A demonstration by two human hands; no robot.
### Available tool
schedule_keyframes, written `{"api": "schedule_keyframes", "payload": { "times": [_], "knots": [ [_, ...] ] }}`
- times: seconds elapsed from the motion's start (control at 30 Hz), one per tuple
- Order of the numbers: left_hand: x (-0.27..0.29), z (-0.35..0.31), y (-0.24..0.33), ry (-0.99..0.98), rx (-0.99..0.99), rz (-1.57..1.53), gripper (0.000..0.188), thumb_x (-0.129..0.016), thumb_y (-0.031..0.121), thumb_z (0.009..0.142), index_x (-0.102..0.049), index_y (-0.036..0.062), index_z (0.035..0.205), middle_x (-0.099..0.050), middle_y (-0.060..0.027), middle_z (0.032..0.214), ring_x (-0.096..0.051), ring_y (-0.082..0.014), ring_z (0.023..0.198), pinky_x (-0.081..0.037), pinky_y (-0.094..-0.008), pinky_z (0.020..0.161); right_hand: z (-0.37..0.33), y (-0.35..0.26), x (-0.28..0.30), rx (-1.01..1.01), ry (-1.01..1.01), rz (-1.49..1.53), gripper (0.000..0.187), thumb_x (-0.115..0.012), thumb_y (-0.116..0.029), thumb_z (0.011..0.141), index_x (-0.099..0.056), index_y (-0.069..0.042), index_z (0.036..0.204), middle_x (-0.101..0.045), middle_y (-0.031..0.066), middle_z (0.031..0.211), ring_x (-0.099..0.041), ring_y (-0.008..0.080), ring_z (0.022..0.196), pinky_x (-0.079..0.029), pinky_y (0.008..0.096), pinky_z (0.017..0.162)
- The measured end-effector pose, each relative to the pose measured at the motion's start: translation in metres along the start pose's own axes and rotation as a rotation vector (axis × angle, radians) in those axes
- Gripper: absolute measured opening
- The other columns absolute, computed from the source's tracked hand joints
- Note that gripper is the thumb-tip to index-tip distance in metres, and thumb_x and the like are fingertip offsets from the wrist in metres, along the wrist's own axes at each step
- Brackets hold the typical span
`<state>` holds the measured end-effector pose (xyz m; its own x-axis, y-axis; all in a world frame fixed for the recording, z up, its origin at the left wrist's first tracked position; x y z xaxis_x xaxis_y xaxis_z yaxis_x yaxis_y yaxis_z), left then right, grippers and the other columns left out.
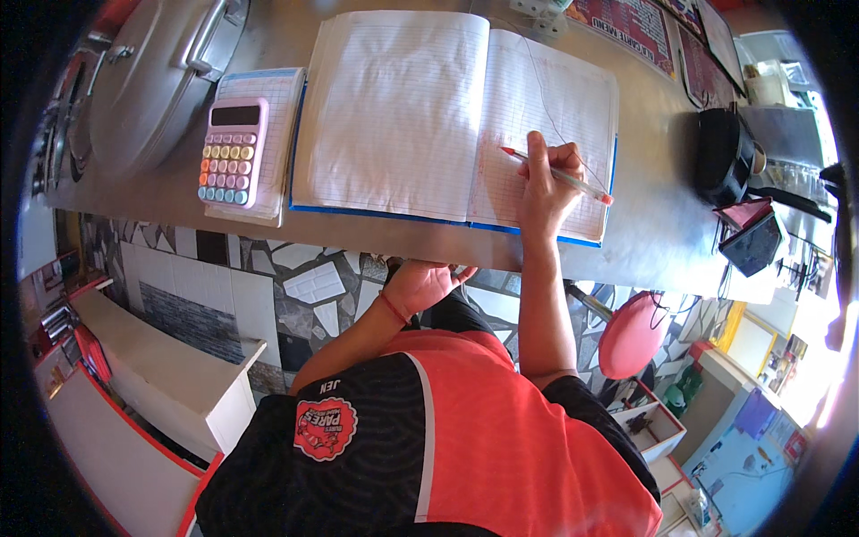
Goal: The person assembles a food order by placing cooked meat into a takeout box with an egg and rice, then closes the box and places it in a plastic bag. They then move to the counter and write in a notebook.
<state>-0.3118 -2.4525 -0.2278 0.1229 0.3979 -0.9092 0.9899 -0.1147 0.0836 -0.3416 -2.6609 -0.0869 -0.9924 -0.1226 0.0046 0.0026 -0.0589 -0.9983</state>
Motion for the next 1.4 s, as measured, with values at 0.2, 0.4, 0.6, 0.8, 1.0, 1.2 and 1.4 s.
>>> {"api": "schedule_keyframes", "payload": {
  "times": [0.2,0.4,0.6,0.8,1.0,1.2,1.4],
  "knots": [
    [0.004,0.0,0.0,0.003,0.064,-0.006,0.034,-0.067,0.026,0.085,-0.059,0.0181,0.118,-0.058,0.003,0.122,-0.05,-0.015,0.116,-0.029,-0.0465,0.107,-0.001,0.008,0.008,0.025,0.067,-0.147,0.032,-0.069,-0.008,0.083,-0.046,-0.007,0.061,-0.05,0.0012,0.054,-0.045,0.0065,0.047,-0.038,0.022,0.047],
    [0.0,-0.002,0.005,-0.005,0.066,-0.001,0.034,-0.067,0.027,0.086,-0.059,0.0184,0.118,-0.058,0.0028,0.122,-0.051,-0.0151,0.115,-0.029,-0.0457,0.107,-0.003,0.003,0.005,0.026,0.057,-0.207,0.031,-0.069,-0.006,0.083,-0.047,-0.006,0.06,-0.051,0.0016,0.054,-0.046,0.007,0.047,-0.038,0.0229,0.048],
    [-0.002,-0.003,0.007,0.063,0.073,-0.032,0.033,-0.073,0.022,0.08,-0.061,0.0163,0.11,-0.06,0.0021,0.114,-0.052,-0.013,0.107,-0.033,-0.0436,0.105,-0.001,0.006,0.004,0.022,0.049,-0.218,0.031,-0.069,-0.006,0.082,-0.047,-0.006,0.06,-0.051,0.0015,0.053,-0.047,0.0067,0.048,-0.039,0.0224,0.049],
    [0.0,-0.003,0.006,0.088,0.075,-0.041,0.031,-0.073,0.021,0.08,-0.062,0.017,0.108,-0.061,0.0026,0.113,-0.053,-0.0127,0.108,-0.033,-0.0439,0.105,0.0,0.009,0.006,0.029,0.05,-0.267,0.031,-0.07,-0.007,0.082,-0.047,-0.005,0.061,-0.051,0.0013,0.054,-0.047,0.0064,0.048,-0.038,0.022,0.05],
    [0.008,-0.002,0.003,0.09,0.071,-0.04,0.03,-0.073,0.021,0.08,-0.062,0.0173,0.107,-0.061,0.0032,0.111,-0.053,-0.0124,0.105,-0.033,-0.0439,0.104,-0.001,0.004,0.001,0.116,0.044,-0.366,0.03,-0.069,-0.007,0.082,-0.048,-0.006,0.061,-0.051,0.001,0.054,-0.046,0.0066,0.049,-0.038,0.0226,0.049],
    [0.004,-0.001,0.005,-0.016,0.051,-0.02,0.037,-0.065,0.027,0.087,-0.057,0.0164,0.122,-0.056,0.0011,0.126,-0.047,-0.0162,0.12,-0.032,-0.0447,0.106,0.004,0.01,0.014,-0.011,0.111,0.001,0.033,-0.066,-0.003,0.083,-0.041,-0.009,0.062,-0.047,0.0017,0.053,-0.042,0.0068,0.047,-0.035,0.0223,0.046],
    [0.009,-0.003,0.003,0.115,0.082,-0.051,0.031,-0.074,0.018,0.079,-0.062,0.0179,0.108,-0.061,0.0046,0.109,-0.053,-0.0109,0.101,-0.033,-0.0444,0.106,0.005,0.007,0.013,-0.03,0.086,-0.003,0.033,-0.067,-0.002,0.081,-0.042,-0.009,0.062,-0.048,0.0013,0.053,-0.044,0.0066,0.046,-0.036,0.0214,0.044]
  ]
}}
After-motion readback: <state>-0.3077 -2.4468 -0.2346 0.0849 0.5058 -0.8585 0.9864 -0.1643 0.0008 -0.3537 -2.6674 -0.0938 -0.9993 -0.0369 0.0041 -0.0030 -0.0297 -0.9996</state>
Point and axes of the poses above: each hand's wrist, its own z-axis towards the middle knuckle, its own x-axis out of the back of the hand, y = z × x, the point moved 10 cm from there along z, towards the middle knuckle
